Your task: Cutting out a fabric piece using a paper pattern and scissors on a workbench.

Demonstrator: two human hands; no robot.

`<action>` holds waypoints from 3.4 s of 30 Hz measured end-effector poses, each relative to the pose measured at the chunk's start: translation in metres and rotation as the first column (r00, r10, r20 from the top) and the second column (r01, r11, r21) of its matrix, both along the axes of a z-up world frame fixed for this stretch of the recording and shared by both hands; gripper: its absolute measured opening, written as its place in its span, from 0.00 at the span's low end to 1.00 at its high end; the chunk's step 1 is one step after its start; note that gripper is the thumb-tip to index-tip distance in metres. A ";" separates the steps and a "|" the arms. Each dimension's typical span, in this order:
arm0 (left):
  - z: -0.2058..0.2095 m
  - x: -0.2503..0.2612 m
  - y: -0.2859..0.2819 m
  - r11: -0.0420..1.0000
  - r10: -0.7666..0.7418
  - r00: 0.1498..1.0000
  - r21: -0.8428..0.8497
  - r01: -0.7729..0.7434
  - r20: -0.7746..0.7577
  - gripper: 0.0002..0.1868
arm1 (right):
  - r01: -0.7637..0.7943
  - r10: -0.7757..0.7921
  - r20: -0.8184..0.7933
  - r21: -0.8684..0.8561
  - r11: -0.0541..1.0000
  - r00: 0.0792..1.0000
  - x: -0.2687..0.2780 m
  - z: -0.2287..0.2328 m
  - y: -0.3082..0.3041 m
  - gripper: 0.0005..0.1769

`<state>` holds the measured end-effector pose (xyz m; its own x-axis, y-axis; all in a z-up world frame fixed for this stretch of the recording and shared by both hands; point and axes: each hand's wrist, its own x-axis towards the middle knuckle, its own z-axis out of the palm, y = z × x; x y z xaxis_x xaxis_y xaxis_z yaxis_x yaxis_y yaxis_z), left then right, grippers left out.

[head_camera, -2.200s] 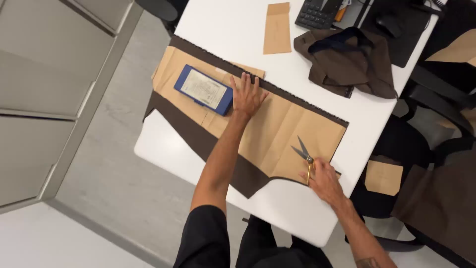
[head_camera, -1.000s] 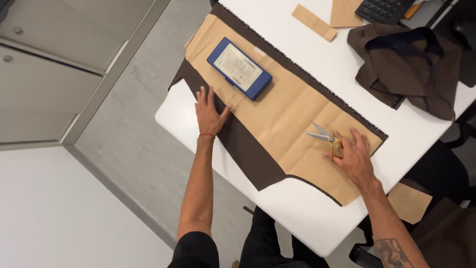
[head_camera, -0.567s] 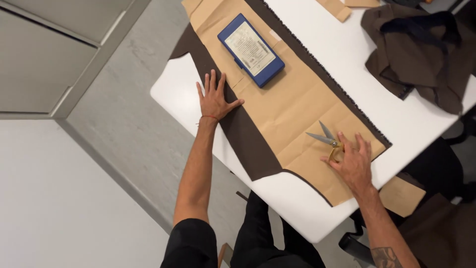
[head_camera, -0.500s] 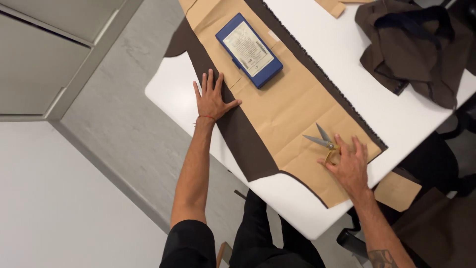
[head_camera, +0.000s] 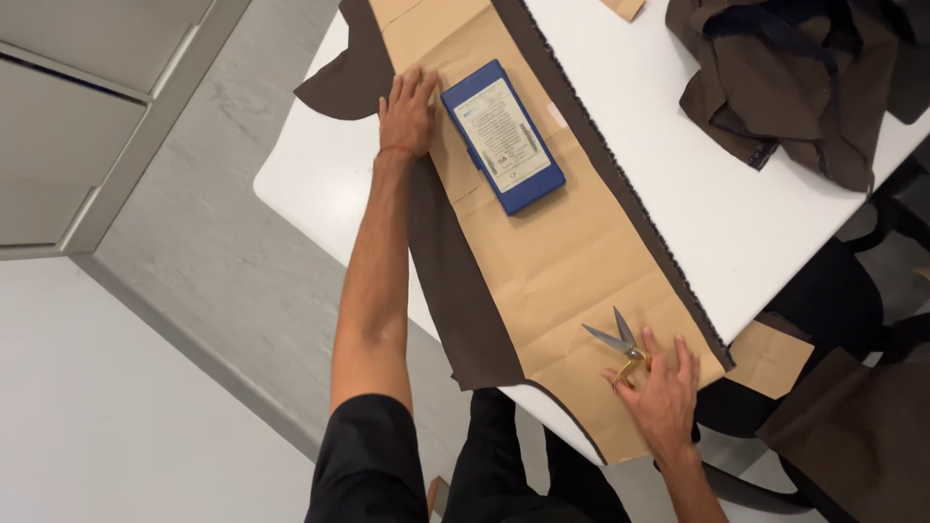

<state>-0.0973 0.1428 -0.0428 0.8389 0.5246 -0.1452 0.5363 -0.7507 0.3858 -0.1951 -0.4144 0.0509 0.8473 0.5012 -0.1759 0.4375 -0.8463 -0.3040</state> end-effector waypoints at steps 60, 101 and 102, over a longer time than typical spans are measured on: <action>0.063 -0.184 -0.159 0.975 0.202 0.827 -0.187 -0.119 0.525 0.14 | 0.527 -0.306 -0.548 0.306 0.793 0.779 0.011 0.011 0.054 0.18; 0.071 -0.195 -0.453 0.922 -0.386 0.868 0.149 0.356 0.312 0.12 | 0.489 0.412 -0.900 0.298 0.820 -0.144 -0.052 0.001 -0.121 0.34; 0.067 -0.194 -0.454 0.928 -0.373 0.868 0.153 0.340 0.329 0.10 | 0.510 0.441 -0.882 0.306 0.804 -0.166 -0.050 0.003 -0.122 0.34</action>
<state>-0.2911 -0.3112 0.0246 0.9590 0.1771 0.2211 0.0699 -0.9044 0.4209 -0.2452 -0.5366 0.0540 -0.0333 0.8467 -0.5311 -0.7611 -0.3659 -0.5356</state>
